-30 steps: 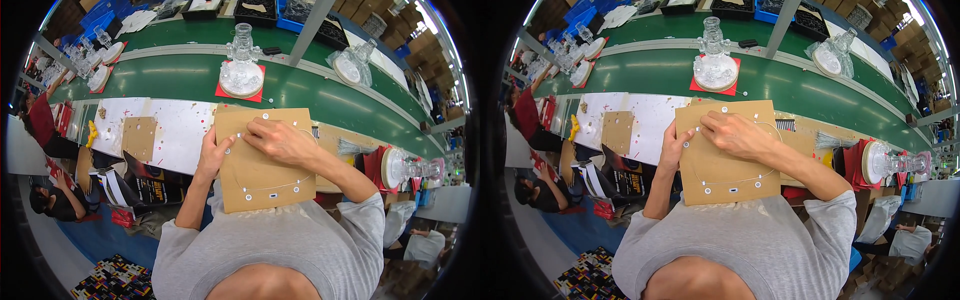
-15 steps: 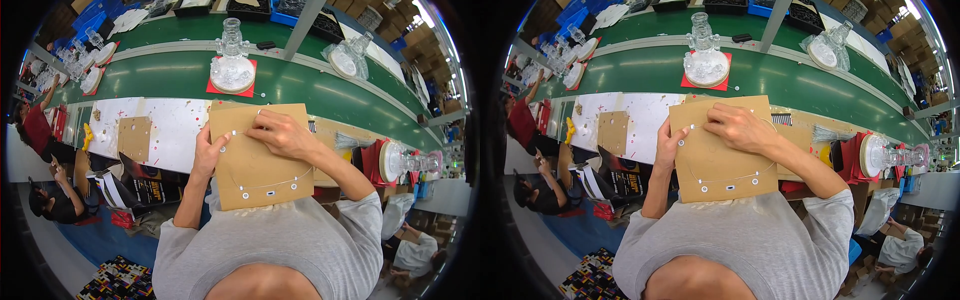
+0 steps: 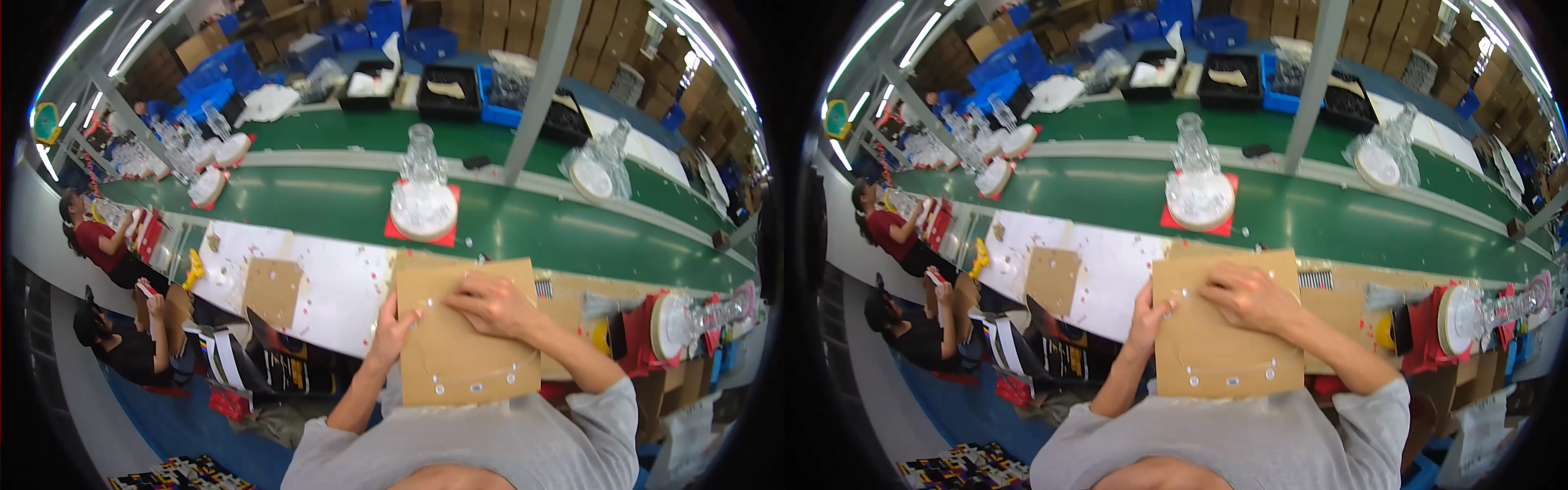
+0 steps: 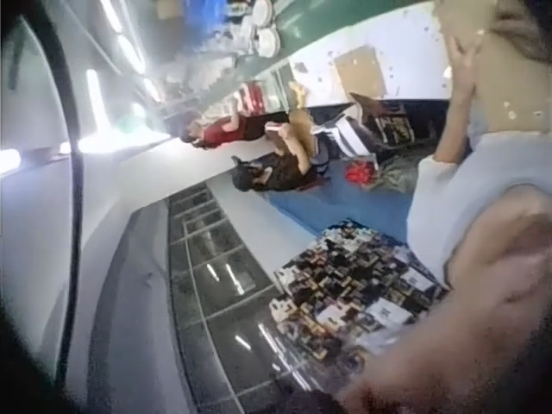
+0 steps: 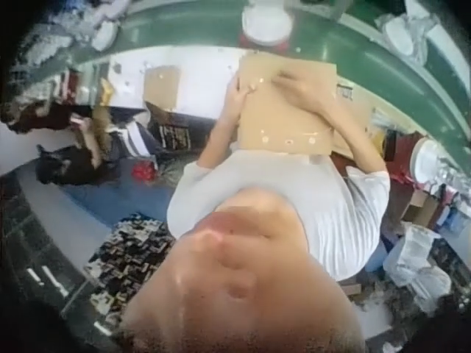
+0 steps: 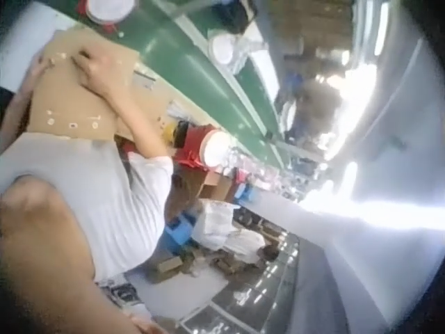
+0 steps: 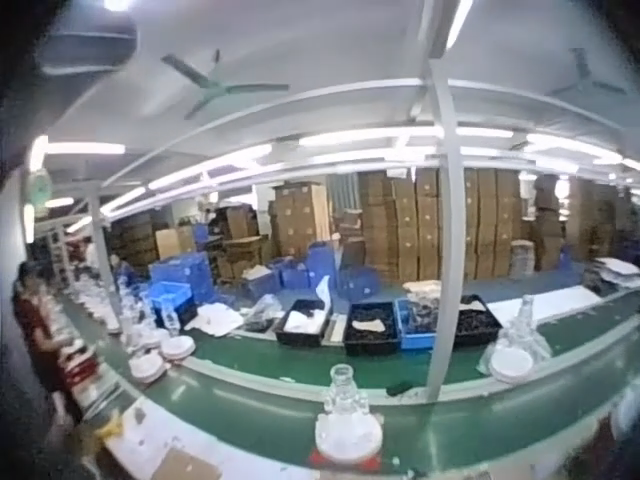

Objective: Assembling small electronic or mechanical components onto a cardboard guide on a production line.

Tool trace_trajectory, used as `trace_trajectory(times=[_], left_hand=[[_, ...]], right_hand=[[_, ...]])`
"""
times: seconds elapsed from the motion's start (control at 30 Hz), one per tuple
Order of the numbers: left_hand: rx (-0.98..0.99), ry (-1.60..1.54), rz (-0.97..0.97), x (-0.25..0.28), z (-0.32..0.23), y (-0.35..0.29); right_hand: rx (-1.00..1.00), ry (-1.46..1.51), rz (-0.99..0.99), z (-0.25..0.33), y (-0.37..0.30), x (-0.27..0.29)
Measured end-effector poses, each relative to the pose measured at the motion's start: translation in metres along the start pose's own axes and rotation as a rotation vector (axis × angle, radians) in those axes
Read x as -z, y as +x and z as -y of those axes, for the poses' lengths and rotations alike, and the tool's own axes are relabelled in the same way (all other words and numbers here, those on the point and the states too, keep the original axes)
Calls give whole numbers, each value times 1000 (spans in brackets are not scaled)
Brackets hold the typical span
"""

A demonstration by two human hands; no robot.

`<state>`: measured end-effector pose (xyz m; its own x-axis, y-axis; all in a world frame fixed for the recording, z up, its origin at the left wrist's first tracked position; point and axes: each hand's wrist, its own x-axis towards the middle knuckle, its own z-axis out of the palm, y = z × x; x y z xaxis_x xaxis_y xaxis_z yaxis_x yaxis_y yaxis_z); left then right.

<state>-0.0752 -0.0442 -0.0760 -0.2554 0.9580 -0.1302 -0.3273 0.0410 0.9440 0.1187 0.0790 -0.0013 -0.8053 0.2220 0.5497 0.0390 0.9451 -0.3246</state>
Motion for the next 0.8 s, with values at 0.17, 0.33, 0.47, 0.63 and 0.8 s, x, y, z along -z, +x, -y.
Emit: trace_trajectory(times=[0.17, 0.33, 0.47, 0.63, 0.8], left_hand=[[-78, 50, 55, -8, 2, -2], [-224, 75, -9, -18, -13, -7], [-243, 161, -75, -26, -31, -9], [-227, 119, -54, -20, -20, -9], [-234, 146, -146, -26, -25, -12]], right_hand=[[-14, -59, -11, 10, -6, -1], [20, -80, -44, 9, 3, -5], [-83, -91, -142, 9, -5, 6], [-45, -118, -52, 8, -1, 6], [35, -120, 9, 8, 9, -2]])
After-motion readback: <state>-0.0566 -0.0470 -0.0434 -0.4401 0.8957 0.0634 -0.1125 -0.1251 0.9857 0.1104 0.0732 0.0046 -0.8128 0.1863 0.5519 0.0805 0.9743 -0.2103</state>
